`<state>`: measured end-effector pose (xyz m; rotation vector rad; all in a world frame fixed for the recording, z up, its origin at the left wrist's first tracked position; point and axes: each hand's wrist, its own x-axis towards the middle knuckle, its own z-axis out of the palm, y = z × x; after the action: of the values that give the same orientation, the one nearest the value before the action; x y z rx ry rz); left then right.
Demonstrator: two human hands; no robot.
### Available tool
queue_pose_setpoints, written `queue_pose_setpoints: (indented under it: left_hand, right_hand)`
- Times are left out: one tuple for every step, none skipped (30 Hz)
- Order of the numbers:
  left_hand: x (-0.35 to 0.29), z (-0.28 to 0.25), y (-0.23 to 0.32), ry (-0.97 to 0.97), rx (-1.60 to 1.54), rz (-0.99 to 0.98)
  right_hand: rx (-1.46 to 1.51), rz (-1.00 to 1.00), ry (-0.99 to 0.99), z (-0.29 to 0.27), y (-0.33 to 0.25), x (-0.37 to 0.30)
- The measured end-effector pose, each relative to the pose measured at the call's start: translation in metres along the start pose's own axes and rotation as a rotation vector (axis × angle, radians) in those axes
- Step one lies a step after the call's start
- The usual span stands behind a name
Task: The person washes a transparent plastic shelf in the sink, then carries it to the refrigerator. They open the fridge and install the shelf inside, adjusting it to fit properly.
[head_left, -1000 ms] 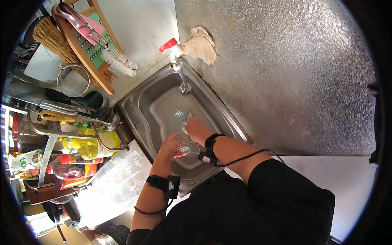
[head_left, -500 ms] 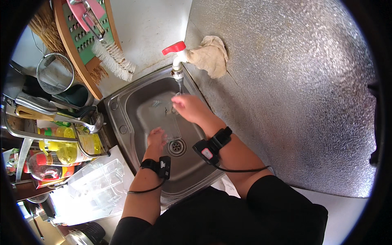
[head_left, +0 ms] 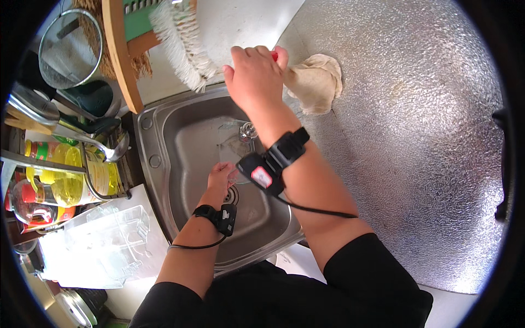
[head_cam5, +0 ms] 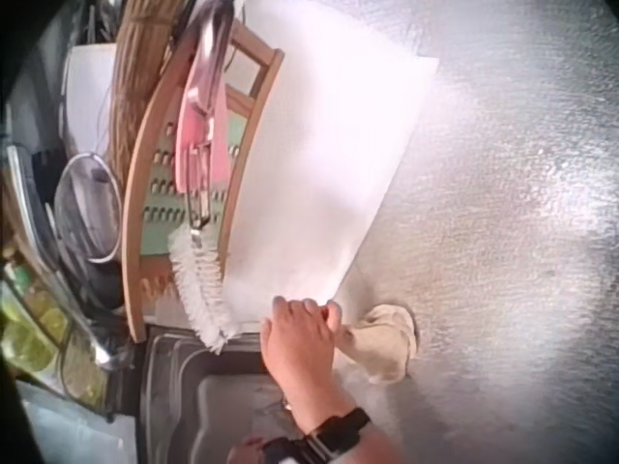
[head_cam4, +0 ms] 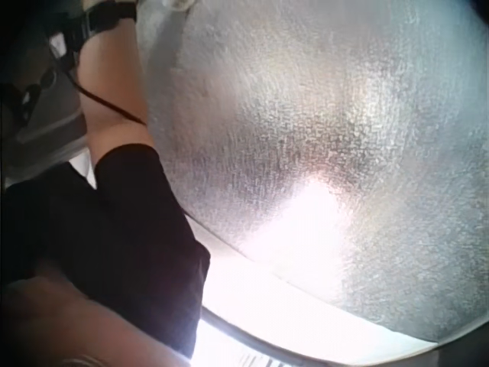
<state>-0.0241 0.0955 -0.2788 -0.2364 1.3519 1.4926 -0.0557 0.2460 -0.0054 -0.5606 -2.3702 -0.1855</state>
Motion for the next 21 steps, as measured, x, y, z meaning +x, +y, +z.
queue_pose_setpoints:
  left_hand:
    - [0.003,-0.003,-0.001,-0.059,-0.007,-0.027]
    - [0.005,-0.004,-0.003,-0.095,-0.041,-0.013]
    - [0.007,-0.005,-0.005,-0.129,-0.078,0.002]
    - [0.009,-0.006,-0.006,-0.156,-0.11,0.005]
    - [0.01,-0.007,-0.006,-0.184,-0.14,0.011]
    - [0.011,-0.007,-0.006,-0.214,-0.169,0.015]
    - [0.011,-0.006,-0.006,-0.198,-0.166,0.006]
    - [0.009,-0.005,-0.005,-0.183,-0.162,-0.005]
    - [0.007,-0.004,-0.005,-0.164,-0.162,-0.02]
    - [0.005,-0.003,-0.004,-0.154,-0.173,-0.022]
    - [0.003,-0.001,-0.003,-0.14,-0.187,-0.029]
    - [0.001,0.0,-0.003,-0.135,-0.216,-0.026]
    - [0.0,0.0,-0.002,-0.119,-0.224,-0.041]
    - [0.0,0.0,-0.001,-0.114,-0.247,-0.047]
    - [0.0,0.0,0.0,-0.102,-0.277,-0.056]
    - [0.001,-0.001,0.0,-0.113,-0.253,-0.047]
    - [0.002,-0.002,0.001,-0.117,-0.238,-0.04]
    - [0.004,-0.003,0.001,-0.108,-0.23,-0.046]
    - [0.006,-0.003,0.001,-0.128,-0.228,-0.022]
    - [0.008,-0.003,0.002,-0.135,-0.232,-0.012]
    - [0.009,-0.002,0.003,-0.142,-0.234,-0.003]
  right_hand:
    - [-0.01,0.034,-0.074,0.001,0.001,0.003]
    - [0.017,0.039,-0.026,0.003,0.001,0.007]
    - [0.068,0.034,-0.012,0.002,0.001,0.008]
    - [0.108,0.052,-0.032,0.0,0.001,0.008]
    - [0.145,0.075,-0.068,-0.001,0.002,0.009]
    - [0.177,0.056,-0.047,-0.004,0.004,0.009]
    - [0.235,0.079,-0.076,-0.007,0.005,0.01]
    - [0.293,0.103,-0.106,-0.009,0.008,0.011]
    - [0.35,0.128,-0.136,-0.011,0.01,0.012]
    - [0.334,0.117,-0.123,-0.012,0.012,0.012]
    - [0.42,0.029,0.003,-0.013,0.014,0.011]
    - [0.484,-0.028,0.092,-0.014,0.017,0.008]
    - [0.548,-0.059,0.166,-0.013,0.02,0.005]
    - [0.558,-0.068,0.239,-0.013,0.023,-0.006]
    - [0.563,-0.044,0.286,-0.015,0.025,-0.028]
    - [0.546,0.012,0.268,-0.017,0.026,-0.055]
    - [0.596,0.132,0.204,-0.015,0.018,-0.09]
    - [0.604,0.23,0.156,-0.01,0.012,-0.123]
    - [0.628,0.377,0.08,-0.002,0.008,-0.157]
    - [0.671,0.713,-0.043,0.009,0.002,-0.19]
    - [0.507,0.893,-0.179,0.023,0.001,-0.217]
